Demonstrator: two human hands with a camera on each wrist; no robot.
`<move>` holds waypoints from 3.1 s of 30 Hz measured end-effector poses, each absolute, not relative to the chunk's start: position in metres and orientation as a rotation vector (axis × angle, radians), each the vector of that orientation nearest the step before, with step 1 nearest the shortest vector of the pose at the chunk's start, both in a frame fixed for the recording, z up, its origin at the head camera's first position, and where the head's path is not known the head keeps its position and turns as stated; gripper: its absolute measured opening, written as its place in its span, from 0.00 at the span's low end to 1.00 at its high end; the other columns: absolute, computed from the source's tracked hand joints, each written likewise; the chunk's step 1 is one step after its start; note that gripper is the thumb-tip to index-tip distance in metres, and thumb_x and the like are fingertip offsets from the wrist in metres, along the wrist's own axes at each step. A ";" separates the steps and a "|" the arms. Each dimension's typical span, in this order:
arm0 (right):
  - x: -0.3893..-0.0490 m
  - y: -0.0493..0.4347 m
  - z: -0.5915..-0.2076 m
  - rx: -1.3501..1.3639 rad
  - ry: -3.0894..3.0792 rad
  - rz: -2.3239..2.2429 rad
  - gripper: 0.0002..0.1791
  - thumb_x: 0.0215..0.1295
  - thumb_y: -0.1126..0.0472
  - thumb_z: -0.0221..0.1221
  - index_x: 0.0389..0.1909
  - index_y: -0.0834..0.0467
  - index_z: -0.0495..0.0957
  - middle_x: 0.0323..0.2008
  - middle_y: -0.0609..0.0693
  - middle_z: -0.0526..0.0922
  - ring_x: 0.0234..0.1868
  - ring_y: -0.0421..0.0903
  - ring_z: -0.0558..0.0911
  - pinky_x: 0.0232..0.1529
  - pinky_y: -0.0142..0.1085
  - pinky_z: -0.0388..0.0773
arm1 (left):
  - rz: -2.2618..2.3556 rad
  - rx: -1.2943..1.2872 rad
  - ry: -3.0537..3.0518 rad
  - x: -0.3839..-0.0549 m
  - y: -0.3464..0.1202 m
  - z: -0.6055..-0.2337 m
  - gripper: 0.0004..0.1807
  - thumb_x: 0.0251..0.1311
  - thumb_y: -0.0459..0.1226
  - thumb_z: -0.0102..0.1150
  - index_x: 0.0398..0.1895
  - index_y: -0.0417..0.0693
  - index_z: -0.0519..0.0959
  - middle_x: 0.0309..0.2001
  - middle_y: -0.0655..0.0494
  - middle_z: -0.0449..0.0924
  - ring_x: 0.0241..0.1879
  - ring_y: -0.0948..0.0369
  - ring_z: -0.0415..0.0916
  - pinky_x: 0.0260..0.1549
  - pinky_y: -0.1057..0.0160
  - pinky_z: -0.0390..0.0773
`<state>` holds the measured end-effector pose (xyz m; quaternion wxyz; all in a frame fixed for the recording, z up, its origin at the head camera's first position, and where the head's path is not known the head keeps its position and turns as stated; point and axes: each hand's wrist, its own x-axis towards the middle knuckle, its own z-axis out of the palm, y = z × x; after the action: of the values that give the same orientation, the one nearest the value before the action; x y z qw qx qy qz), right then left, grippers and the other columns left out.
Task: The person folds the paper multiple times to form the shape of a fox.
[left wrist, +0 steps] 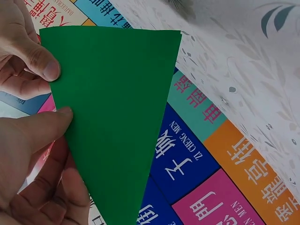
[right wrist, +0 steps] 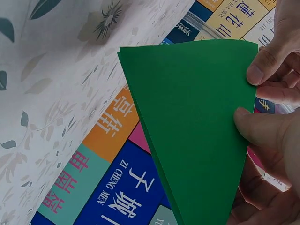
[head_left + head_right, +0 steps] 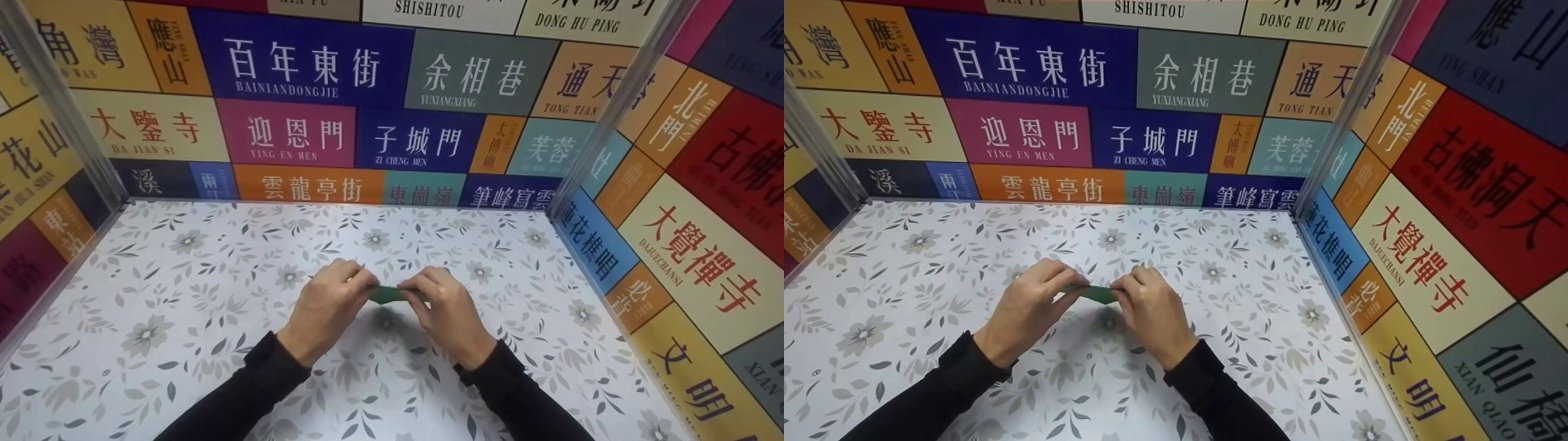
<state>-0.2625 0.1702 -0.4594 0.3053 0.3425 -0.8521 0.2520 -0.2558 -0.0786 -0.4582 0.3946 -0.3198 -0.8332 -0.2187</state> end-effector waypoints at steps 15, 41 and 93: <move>-0.258 0.167 -0.455 0.934 -2.227 0.663 0.07 0.70 0.66 0.80 0.44 0.56 0.93 0.39 0.49 0.89 0.41 0.44 0.89 0.41 0.36 0.89 | -0.519 -0.823 -2.078 -0.256 -0.075 -0.461 0.10 0.64 0.39 0.87 0.41 0.54 0.92 0.37 0.60 0.90 0.35 0.57 0.88 0.34 0.58 0.85; -0.253 0.164 -0.454 0.922 -2.215 0.616 0.09 0.73 0.66 0.79 0.48 0.53 0.92 0.43 0.47 0.89 0.44 0.43 0.90 0.45 0.32 0.91 | -0.610 -0.824 -2.126 -0.248 -0.071 -0.459 0.08 0.67 0.37 0.86 0.41 0.53 0.92 0.37 0.60 0.90 0.36 0.62 0.88 0.36 0.66 0.88; -0.262 0.146 -0.426 1.013 -2.262 0.782 0.05 0.75 0.67 0.75 0.46 0.56 0.92 0.41 0.49 0.93 0.43 0.45 0.93 0.46 0.37 0.93 | -0.654 -0.748 -2.328 -0.244 -0.085 -0.423 0.05 0.71 0.38 0.83 0.42 0.54 0.93 0.38 0.61 0.92 0.36 0.62 0.90 0.34 0.64 0.89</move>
<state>-0.2617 0.1456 -0.4258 0.2679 0.3755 -0.8386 0.2898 -0.2437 -0.0852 -0.4227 0.3007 -0.2817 -0.8772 -0.2463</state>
